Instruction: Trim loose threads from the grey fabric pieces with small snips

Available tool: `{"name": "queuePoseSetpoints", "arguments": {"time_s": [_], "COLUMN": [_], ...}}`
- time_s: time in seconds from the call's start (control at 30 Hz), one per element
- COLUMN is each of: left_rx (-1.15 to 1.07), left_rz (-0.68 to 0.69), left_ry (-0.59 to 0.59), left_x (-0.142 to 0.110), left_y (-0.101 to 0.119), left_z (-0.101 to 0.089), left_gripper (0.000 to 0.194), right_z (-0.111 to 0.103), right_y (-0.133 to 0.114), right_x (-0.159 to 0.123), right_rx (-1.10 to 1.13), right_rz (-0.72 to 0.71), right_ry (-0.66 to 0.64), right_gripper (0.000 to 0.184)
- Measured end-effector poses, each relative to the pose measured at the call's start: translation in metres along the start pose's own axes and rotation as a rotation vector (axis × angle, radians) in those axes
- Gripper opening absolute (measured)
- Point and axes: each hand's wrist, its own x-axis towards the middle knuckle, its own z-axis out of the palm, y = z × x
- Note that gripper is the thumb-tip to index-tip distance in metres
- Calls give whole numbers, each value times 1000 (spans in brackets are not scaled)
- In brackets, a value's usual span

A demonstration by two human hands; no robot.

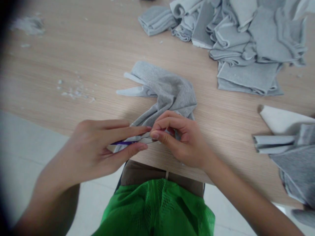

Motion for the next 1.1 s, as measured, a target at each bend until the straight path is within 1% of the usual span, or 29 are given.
{"name": "queuePoseSetpoints", "arguments": {"time_s": [0.13,0.4,0.57,0.67,0.83,0.97,1.1], "left_rx": [8,-8,-4,12,60,85,96], "left_rz": [20,22,34,47,67,83,80], "left_ry": [25,34,41,24,61,53,59], "left_x": [-1,-1,0,0,-2,-3,-3], "left_y": [0,1,2,3,3,2,2], "left_z": [2,2,2,2,3,3,2], "left_gripper": [25,24,19,17,17,18,18], "right_z": [0,-2,-2,-2,-2,-2,-2], "right_y": [0,0,0,0,-2,-2,-2], "right_x": [0,0,0,0,0,0,0], "right_rx": [-3,5,-5,2,-6,-19,-18], "right_rz": [-1,26,25,20,24,38,32], "right_ry": [-5,0,9,14,19,23,22], "right_gripper": [11,13,16,15,18,21,20]}}
